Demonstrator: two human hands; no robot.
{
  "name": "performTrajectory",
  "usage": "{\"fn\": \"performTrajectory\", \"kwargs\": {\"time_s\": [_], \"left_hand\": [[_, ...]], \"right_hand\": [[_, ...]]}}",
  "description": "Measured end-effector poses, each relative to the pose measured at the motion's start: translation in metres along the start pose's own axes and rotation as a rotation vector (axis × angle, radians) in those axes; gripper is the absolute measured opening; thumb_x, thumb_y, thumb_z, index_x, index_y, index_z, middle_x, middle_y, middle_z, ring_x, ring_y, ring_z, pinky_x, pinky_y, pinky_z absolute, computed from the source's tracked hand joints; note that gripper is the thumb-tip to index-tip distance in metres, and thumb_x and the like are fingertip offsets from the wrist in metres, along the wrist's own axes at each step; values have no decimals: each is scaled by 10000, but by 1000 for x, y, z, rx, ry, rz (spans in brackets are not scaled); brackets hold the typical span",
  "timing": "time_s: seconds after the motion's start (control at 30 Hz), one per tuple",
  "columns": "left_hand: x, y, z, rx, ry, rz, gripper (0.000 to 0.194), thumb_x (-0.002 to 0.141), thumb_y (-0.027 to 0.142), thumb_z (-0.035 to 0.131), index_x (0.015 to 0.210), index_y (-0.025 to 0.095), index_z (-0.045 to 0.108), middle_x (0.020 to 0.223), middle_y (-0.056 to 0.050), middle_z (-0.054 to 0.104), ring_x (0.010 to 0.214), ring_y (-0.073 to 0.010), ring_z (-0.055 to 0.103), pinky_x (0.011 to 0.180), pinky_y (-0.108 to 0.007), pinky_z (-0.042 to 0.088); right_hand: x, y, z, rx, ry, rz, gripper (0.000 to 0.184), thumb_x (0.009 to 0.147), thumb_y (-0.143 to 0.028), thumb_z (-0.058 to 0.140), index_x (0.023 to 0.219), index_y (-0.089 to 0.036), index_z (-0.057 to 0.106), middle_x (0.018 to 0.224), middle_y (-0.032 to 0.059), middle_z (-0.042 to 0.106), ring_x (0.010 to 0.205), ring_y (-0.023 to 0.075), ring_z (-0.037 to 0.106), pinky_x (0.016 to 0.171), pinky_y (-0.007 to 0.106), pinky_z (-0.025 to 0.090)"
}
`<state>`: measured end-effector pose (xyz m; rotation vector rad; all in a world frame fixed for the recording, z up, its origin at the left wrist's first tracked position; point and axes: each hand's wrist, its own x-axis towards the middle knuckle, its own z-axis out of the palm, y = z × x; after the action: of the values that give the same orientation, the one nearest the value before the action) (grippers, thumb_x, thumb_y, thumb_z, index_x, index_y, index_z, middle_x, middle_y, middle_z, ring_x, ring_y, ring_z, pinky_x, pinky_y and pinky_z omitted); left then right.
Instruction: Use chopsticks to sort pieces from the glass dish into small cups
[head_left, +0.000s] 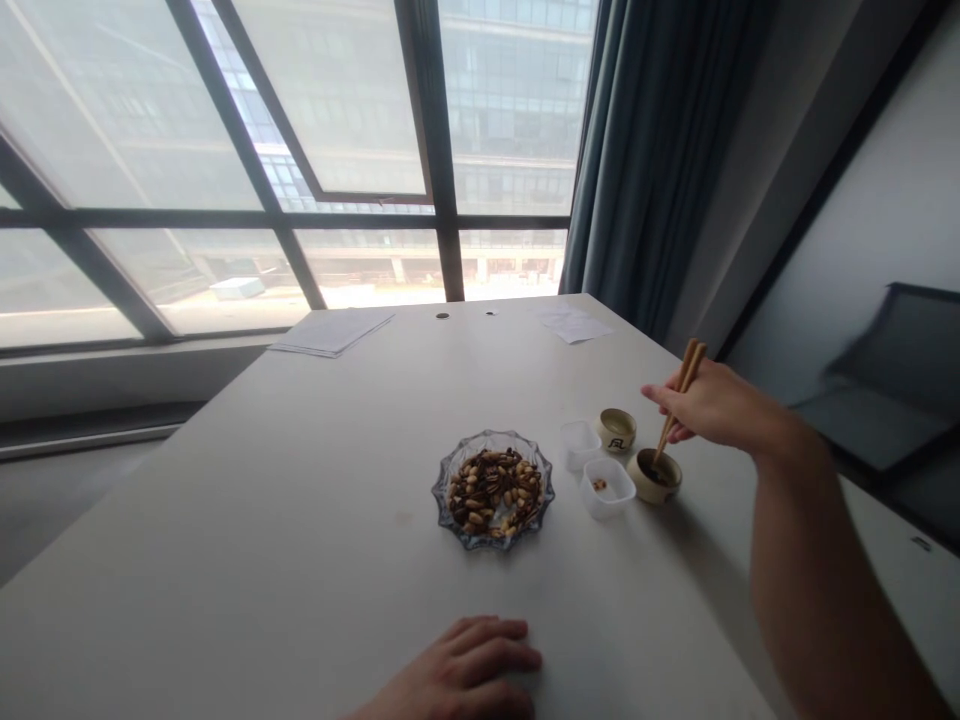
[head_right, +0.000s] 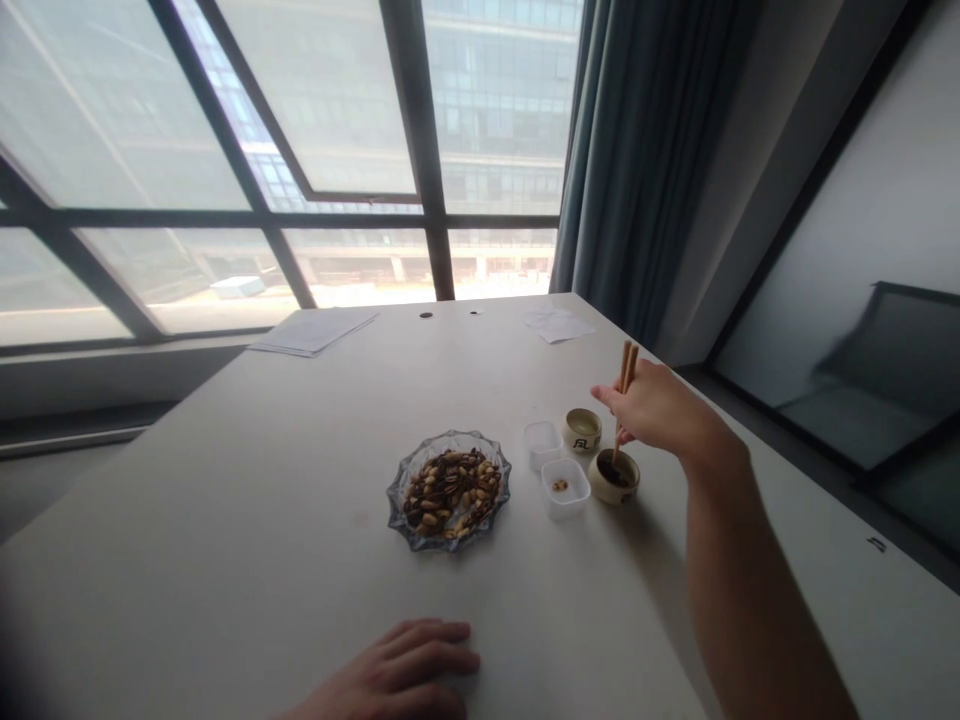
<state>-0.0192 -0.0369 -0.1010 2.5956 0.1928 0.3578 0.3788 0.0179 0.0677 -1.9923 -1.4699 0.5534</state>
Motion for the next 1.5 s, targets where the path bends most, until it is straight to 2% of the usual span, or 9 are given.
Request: {"fn": "performTrajectory", "kwargs": {"time_s": [0.2,0.37,0.57,0.7,0.9,1.0,1.2,1.33,1.5], "left_hand": [[1,8,-8,-19,-15,-47,147,1066,294,640,1210,270,661,1421,-74,699,1417,-269,582,1206,-368,465],[3,17,-17,-31,-39,-66,163,1057,266,648,1220,258,660,1431,-71,690,1445,-257,553,1234,-354,429],[4,20,-17,-38,-45,-74,192,1033,193,662,1217,249,658,1420,-74,695,1443,-252,554,1234,-346,424],[4,17,-15,-37,-8,-60,197,1037,180,645,1221,249,654,1412,-85,699,1436,-258,561,1228,-367,431],[3,18,-14,-51,-24,-56,191,1049,206,624,1234,246,651,1419,-92,696,1436,-262,561,1232,-376,424],[4,17,-12,-53,-16,-54,190,1059,209,596,1234,259,649,1422,-90,695,1441,-263,554,1230,-390,424],[4,16,-9,-43,-16,-57,165,1073,244,588,1225,265,648,1420,-83,696,1442,-258,552,1227,-389,422],[2,15,-9,-27,-21,-50,163,1065,248,612,1225,259,642,1426,-81,692,1449,-256,546,1238,-373,408],[2,14,-8,-15,-17,-51,159,1068,239,602,1220,257,646,1430,-85,691,1449,-260,546,1238,-379,409]], "right_hand": [[5,-3,4,21,44,-20,372,860,-469,790,615,-227,650,595,83,738,529,283,763,464,337,628],[-12,-31,17,238,137,-136,325,914,-504,747,757,-220,736,736,93,795,643,267,797,562,318,661],[-32,-65,78,341,-302,-339,427,926,-591,716,821,-179,752,695,68,783,669,247,795,571,285,623],[-37,-72,103,247,-465,-379,402,954,-527,691,754,-179,717,701,56,781,687,235,793,572,261,590],[-35,-67,91,165,-371,-307,426,986,-500,629,692,-193,657,627,49,750,622,222,775,496,237,530],[-32,-65,83,139,-337,-272,405,992,-508,613,755,-189,691,661,57,765,653,227,787,532,246,561],[-33,-64,87,76,-287,-303,404,1004,-500,581,749,-203,682,648,33,754,610,201,754,489,235,501],[-36,-69,98,77,-315,-374,444,1001,-472,592,646,-205,605,596,20,723,567,180,719,502,235,476],[-38,-70,102,187,-407,-405,394,995,-504,615,764,-199,708,687,39,781,666,211,772,573,252,542]]}}
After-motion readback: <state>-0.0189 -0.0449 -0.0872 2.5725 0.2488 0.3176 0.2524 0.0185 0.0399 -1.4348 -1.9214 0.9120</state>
